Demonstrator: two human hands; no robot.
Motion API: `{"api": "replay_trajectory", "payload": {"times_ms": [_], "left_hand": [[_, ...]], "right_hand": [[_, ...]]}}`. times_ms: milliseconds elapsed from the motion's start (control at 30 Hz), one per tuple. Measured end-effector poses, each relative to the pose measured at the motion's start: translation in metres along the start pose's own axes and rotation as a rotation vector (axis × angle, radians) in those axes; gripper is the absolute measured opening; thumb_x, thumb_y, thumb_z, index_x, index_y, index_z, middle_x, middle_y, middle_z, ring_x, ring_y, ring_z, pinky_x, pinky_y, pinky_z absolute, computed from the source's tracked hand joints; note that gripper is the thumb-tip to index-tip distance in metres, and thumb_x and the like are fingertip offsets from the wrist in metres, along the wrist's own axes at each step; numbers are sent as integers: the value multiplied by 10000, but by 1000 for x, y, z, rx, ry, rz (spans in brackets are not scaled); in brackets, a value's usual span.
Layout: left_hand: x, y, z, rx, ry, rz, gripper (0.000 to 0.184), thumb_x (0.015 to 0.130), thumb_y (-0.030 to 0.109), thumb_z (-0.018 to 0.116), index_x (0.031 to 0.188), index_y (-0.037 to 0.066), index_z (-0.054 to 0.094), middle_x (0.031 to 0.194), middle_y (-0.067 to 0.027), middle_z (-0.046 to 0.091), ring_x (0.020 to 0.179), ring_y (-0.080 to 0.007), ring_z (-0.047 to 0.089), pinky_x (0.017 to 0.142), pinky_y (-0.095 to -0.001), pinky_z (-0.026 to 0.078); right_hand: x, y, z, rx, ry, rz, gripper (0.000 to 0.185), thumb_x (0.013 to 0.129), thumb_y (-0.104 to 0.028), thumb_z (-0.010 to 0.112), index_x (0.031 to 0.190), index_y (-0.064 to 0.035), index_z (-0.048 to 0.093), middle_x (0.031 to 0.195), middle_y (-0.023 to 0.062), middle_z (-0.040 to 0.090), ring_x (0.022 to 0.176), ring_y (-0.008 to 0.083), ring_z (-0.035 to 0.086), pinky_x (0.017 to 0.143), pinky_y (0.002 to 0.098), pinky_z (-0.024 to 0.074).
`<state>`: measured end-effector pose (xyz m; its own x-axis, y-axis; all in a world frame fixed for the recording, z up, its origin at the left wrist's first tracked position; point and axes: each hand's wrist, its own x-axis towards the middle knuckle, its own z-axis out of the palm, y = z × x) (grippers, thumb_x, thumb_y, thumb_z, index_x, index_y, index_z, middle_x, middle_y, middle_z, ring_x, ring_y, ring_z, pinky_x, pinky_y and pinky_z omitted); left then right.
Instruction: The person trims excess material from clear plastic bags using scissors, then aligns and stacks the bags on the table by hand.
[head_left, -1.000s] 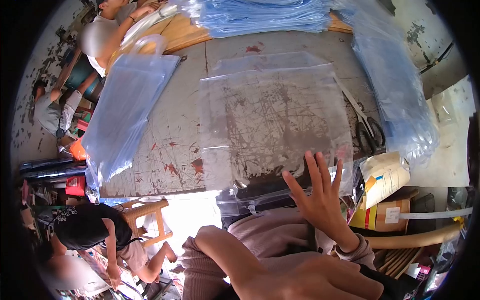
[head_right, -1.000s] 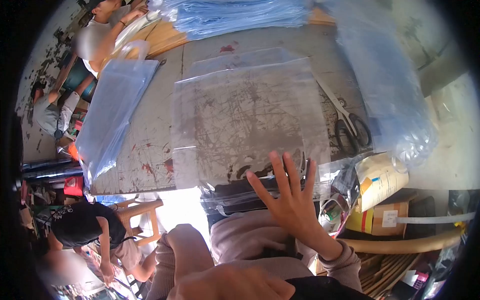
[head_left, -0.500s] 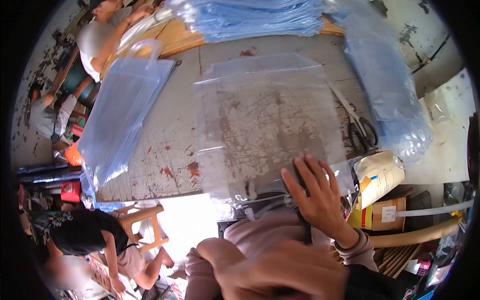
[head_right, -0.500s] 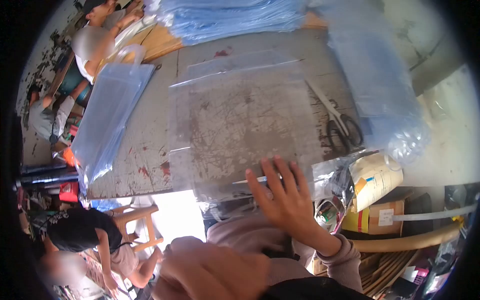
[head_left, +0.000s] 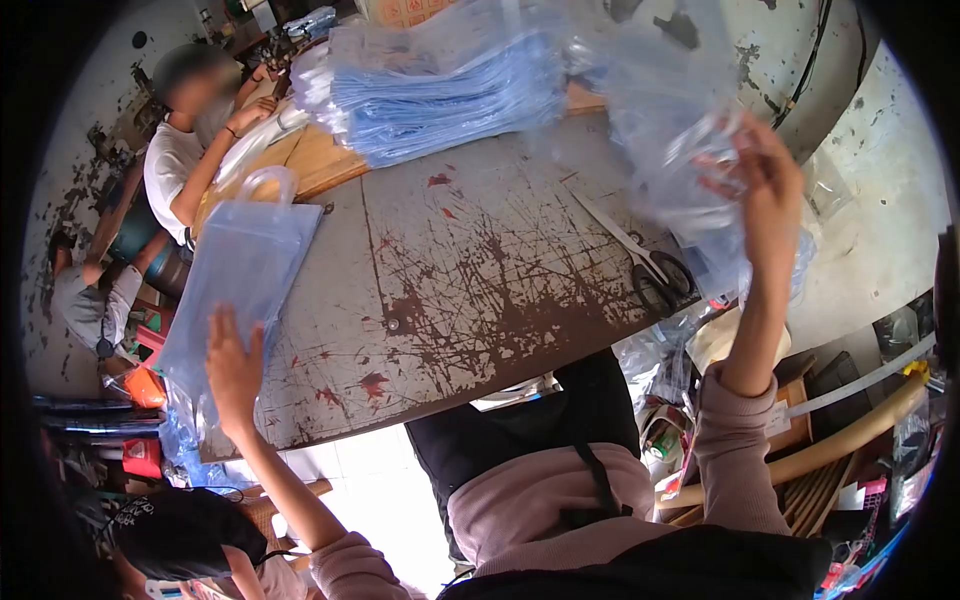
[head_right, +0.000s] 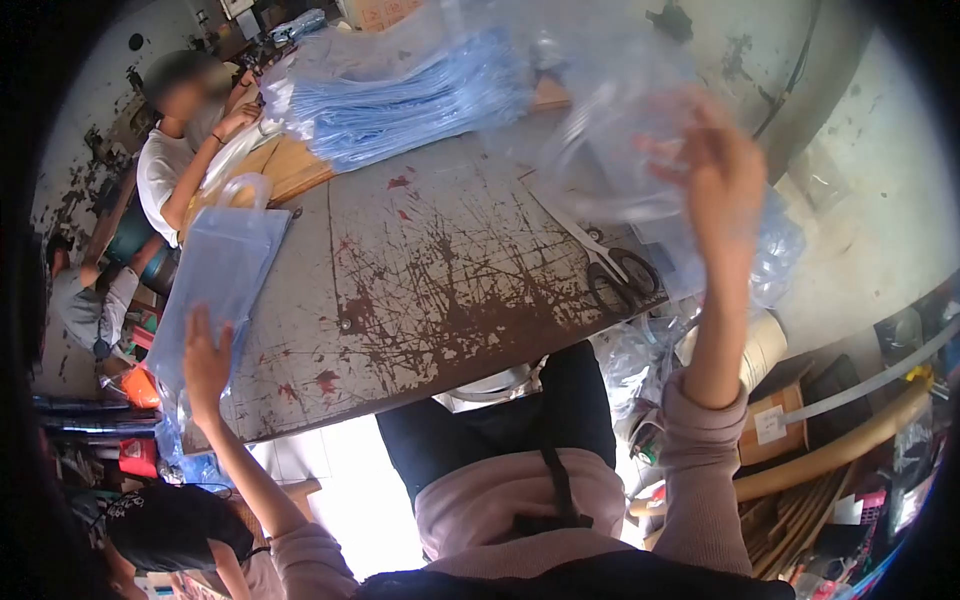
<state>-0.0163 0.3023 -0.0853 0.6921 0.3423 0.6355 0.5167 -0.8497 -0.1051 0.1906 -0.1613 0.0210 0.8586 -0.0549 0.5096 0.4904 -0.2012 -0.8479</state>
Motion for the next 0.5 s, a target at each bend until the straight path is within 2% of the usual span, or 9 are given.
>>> {"api": "replay_trajectory", "payload": {"times_ms": [67, 133, 200, 233, 300, 333, 400, 433, 500], "left_hand": [[0, 9, -3, 28, -524, -39, 444, 926, 300, 506, 1286, 41, 476, 1301, -147, 507, 1166, -342, 496, 945, -446, 418], [-3, 18, -5, 37, -426, -28, 396, 921, 304, 512, 1238, 67, 520, 1260, -125, 542, 1133, -317, 527, 910, -436, 438], [4, 26, -20, 113, -487, -90, 311, 923, 293, 507, 1170, 114, 573, 1189, -94, 593, 1070, -288, 574, 848, -415, 471], [3, 27, -22, 108, -487, -88, 311, 923, 293, 507, 1170, 114, 573, 1189, -94, 593, 1070, -288, 574, 848, -415, 471], [2, 29, -24, 100, -377, -70, 239, 919, 281, 517, 1090, 146, 613, 1039, -93, 653, 940, -299, 629, 748, -415, 502], [1, 29, -23, 94, -373, -69, 239, 919, 281, 517, 1090, 146, 613, 1039, -93, 653, 940, -299, 629, 748, -415, 502], [-5, 26, -22, 36, -294, -170, 212, 922, 264, 523, 1063, 140, 622, 903, -132, 669, 827, -351, 640, 676, -459, 506], [-7, 23, -23, 32, -295, -166, 212, 922, 264, 523, 1063, 140, 622, 903, -132, 669, 827, -351, 640, 676, -459, 506], [-12, 16, -28, -8, -196, -262, 189, 935, 242, 514, 1014, 112, 626, 790, -163, 659, 742, -383, 631, 610, -468, 484]], "right_hand": [[12, -10, -20, -54, 183, -73, 340, 939, -58, 385, 1238, 22, 525, 1131, 134, 628, 903, 234, 669, 760, 327, 551], [29, -6, -50, -96, 276, -140, 348, 926, -38, 391, 1240, 8, 535, 1129, 142, 630, 905, 226, 669, 794, 325, 540], [44, 7, -90, -411, 330, -492, 375, 892, 4, 399, 1229, -14, 562, 1160, 135, 624, 996, 222, 642, 905, 311, 479], [47, 10, -101, -416, 331, -495, 375, 892, 4, 399, 1229, -14, 562, 1160, 135, 624, 996, 222, 642, 905, 311, 479], [52, 17, -119, -683, 215, -580, 387, 897, 22, 428, 1251, -64, 557, 1202, 53, 613, 1112, 192, 572, 984, 327, 417], [60, 28, -133, -687, 219, -584, 387, 897, 22, 428, 1251, -64, 557, 1202, 53, 613, 1112, 192, 572, 984, 327, 417], [74, 61, -159, -715, -109, -555, 608, 731, 139, 420, 1268, -113, 550, 1283, 68, 566, 1202, 214, 512, 1030, 328, 369], [72, 73, -166, -721, -108, -553, 608, 731, 139, 420, 1268, -113, 550, 1283, 68, 566, 1202, 214, 512, 1030, 328, 369], [67, 83, -165, -931, -462, -275, 707, 636, 143, 431, 1271, -144, 550, 1358, 106, 495, 1274, 263, 446, 1049, 340, 348]]}}
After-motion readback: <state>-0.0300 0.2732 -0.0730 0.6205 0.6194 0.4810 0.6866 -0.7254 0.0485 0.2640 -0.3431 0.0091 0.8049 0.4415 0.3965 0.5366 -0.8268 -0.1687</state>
